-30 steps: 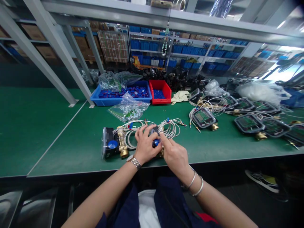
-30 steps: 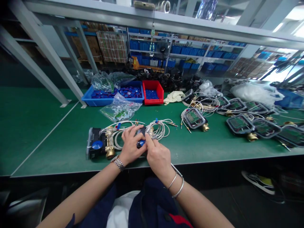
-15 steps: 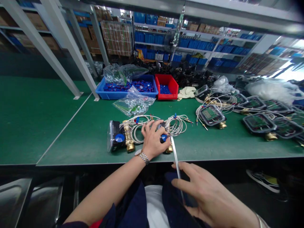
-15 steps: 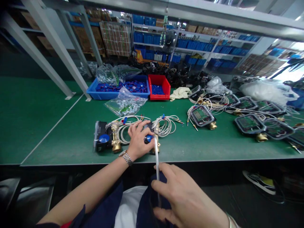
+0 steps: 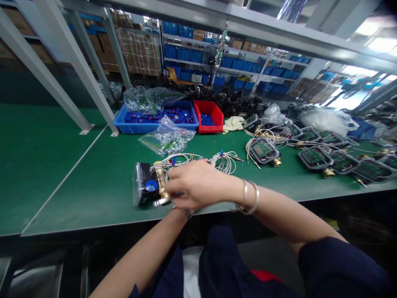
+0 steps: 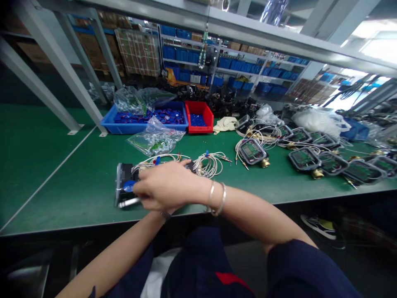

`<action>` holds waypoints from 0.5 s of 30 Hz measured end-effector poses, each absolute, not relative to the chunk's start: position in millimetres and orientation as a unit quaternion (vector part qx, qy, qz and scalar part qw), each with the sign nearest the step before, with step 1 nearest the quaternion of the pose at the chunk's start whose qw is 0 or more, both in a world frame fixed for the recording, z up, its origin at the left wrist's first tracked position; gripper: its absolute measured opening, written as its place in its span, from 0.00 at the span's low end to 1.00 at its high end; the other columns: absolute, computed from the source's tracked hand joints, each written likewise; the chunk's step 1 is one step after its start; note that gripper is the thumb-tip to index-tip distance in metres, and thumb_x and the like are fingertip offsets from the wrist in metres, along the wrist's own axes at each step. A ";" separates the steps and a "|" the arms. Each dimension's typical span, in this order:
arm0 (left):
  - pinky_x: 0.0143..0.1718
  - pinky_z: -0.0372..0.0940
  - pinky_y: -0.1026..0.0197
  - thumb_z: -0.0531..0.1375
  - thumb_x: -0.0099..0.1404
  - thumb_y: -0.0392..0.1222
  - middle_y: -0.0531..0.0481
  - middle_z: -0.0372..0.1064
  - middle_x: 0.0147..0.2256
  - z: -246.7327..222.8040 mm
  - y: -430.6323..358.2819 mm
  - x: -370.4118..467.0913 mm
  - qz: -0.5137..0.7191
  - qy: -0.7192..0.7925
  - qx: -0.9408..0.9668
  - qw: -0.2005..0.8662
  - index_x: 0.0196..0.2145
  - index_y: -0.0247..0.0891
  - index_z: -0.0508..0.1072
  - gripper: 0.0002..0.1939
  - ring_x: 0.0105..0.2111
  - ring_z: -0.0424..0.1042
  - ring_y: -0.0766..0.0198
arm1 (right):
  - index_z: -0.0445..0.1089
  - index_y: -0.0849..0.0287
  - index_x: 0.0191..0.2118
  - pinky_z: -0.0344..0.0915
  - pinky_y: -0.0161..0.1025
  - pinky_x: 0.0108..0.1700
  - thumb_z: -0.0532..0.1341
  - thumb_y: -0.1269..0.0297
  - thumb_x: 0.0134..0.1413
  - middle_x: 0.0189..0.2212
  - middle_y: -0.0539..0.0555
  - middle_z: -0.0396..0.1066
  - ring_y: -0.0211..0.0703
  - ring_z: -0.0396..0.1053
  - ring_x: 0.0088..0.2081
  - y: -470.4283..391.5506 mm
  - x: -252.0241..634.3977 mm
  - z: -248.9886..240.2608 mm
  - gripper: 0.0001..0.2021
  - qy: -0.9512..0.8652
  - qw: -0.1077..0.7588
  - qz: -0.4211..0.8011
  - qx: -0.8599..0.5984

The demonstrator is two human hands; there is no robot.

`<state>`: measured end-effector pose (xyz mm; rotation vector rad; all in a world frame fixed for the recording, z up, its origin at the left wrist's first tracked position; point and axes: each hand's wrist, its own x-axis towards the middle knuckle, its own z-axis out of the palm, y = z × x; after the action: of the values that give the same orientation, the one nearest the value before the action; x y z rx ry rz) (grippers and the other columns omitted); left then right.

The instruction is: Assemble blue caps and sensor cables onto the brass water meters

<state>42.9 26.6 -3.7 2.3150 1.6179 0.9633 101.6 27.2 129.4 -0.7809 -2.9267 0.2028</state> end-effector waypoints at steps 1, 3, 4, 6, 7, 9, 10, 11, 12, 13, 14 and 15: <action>0.53 0.69 0.47 0.57 0.70 0.54 0.44 0.71 0.49 -3.9 26.5 42.9 0.323 0.538 0.774 0.082 0.47 0.33 0.74 0.20 0.50 0.71 0.56 | 0.73 0.57 0.38 0.54 0.37 0.33 0.61 0.63 0.57 0.36 0.51 0.72 0.40 0.65 0.35 53.3 96.1 126.4 0.05 -0.951 0.103 0.103 -0.272; 0.58 0.62 0.43 0.64 0.65 0.52 0.45 0.69 0.54 -3.3 25.6 42.2 0.331 0.521 0.781 0.091 0.43 0.40 0.76 0.14 0.55 0.67 0.52 | 0.72 0.56 0.48 0.59 0.34 0.36 0.63 0.69 0.53 0.37 0.48 0.73 0.38 0.67 0.35 106.1 96.7 116.9 0.15 -0.901 0.159 0.195 -0.352; 0.60 0.58 0.39 0.66 0.61 0.50 0.46 0.68 0.57 -2.6 25.0 41.7 0.339 0.510 0.785 0.097 0.40 0.43 0.76 0.12 0.59 0.63 0.48 | 0.72 0.56 0.50 0.61 0.33 0.38 0.63 0.74 0.51 0.38 0.48 0.74 0.37 0.67 0.36 129.8 103.8 110.7 0.19 -0.851 0.183 0.217 -0.442; 0.63 0.50 0.36 0.68 0.57 0.46 0.52 0.65 0.61 -0.9 24.0 40.6 0.357 0.491 0.787 0.113 0.35 0.46 0.76 0.08 0.63 0.56 0.44 | 0.72 0.64 0.49 0.63 0.35 0.42 0.59 0.77 0.55 0.41 0.53 0.74 0.39 0.68 0.38 164.4 132.0 96.4 0.16 -0.800 0.197 0.204 -0.529; 0.63 0.49 0.35 0.68 0.57 0.44 0.55 0.64 0.62 -0.3 23.8 40.1 0.364 0.485 0.786 0.122 0.33 0.47 0.76 0.06 0.63 0.54 0.43 | 0.73 0.67 0.45 0.65 0.37 0.42 0.59 0.76 0.58 0.39 0.55 0.74 0.40 0.69 0.38 173.2 151.9 88.7 0.11 -0.777 0.195 0.198 -0.565; 0.62 0.47 0.35 0.66 0.58 0.44 0.56 0.63 0.63 0.1 23.9 39.7 0.373 0.481 0.781 0.137 0.33 0.47 0.75 0.05 0.63 0.54 0.44 | 0.73 0.68 0.42 0.69 0.39 0.40 0.61 0.67 0.63 0.37 0.55 0.74 0.41 0.71 0.36 170.7 198.2 72.0 0.08 -0.735 0.187 0.191 -0.623; 0.62 0.47 0.35 0.66 0.58 0.44 0.57 0.63 0.63 -0.3 24.2 39.8 0.376 0.482 0.779 0.142 0.33 0.47 0.75 0.05 0.62 0.54 0.44 | 0.72 0.64 0.44 0.71 0.40 0.39 0.62 0.60 0.64 0.39 0.53 0.73 0.40 0.72 0.36 159.6 221.4 63.0 0.11 -0.716 0.186 0.185 -0.647; 0.62 0.47 0.34 0.65 0.58 0.44 0.57 0.63 0.63 -0.9 24.6 40.1 0.379 0.483 0.776 0.146 0.33 0.47 0.75 0.04 0.62 0.54 0.44 | 0.72 0.63 0.45 0.72 0.40 0.38 0.62 0.57 0.65 0.40 0.53 0.73 0.39 0.72 0.36 142.4 242.6 53.3 0.13 -0.699 0.192 0.175 -0.666; 0.61 0.47 0.34 0.66 0.58 0.44 0.57 0.62 0.63 -1.8 24.9 40.8 0.381 0.483 0.774 0.149 0.33 0.47 0.75 0.04 0.62 0.54 0.43 | 0.72 0.63 0.43 0.71 0.38 0.36 0.62 0.58 0.65 0.37 0.52 0.73 0.38 0.71 0.34 119.9 260.4 42.9 0.12 -0.685 0.202 0.162 -0.681; 0.61 0.47 0.34 0.66 0.57 0.43 0.57 0.62 0.63 -2.8 25.1 41.6 0.384 0.484 0.772 0.152 0.33 0.47 0.75 0.05 0.62 0.54 0.43 | 0.71 0.64 0.37 0.69 0.37 0.34 0.61 0.60 0.65 0.30 0.50 0.71 0.37 0.70 0.30 93.1 273.9 31.9 0.11 -0.673 0.217 0.146 -0.692; 0.62 0.47 0.34 0.66 0.57 0.43 0.57 0.62 0.63 -3.7 25.2 42.6 0.386 0.487 0.768 0.153 0.33 0.47 0.75 0.05 0.62 0.54 0.43 | 0.70 0.64 0.33 0.67 0.37 0.31 0.58 0.62 0.65 0.24 0.49 0.68 0.38 0.68 0.27 63.0 282.7 20.4 0.11 -0.663 0.233 0.131 -0.699; 0.62 0.47 0.35 0.66 0.57 0.43 0.57 0.62 0.63 -4.5 25.2 43.7 0.389 0.490 0.765 0.153 0.32 0.47 0.75 0.05 0.62 0.54 0.43 | 0.69 0.63 0.33 0.66 0.37 0.29 0.55 0.64 0.66 0.21 0.48 0.66 0.38 0.67 0.25 30.9 286.7 8.9 0.12 -0.657 0.251 0.117 -0.702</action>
<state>43.7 25.2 -4.5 2.1934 1.4066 1.1143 286.7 30.9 8.9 -1.9096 -1.7866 0.3178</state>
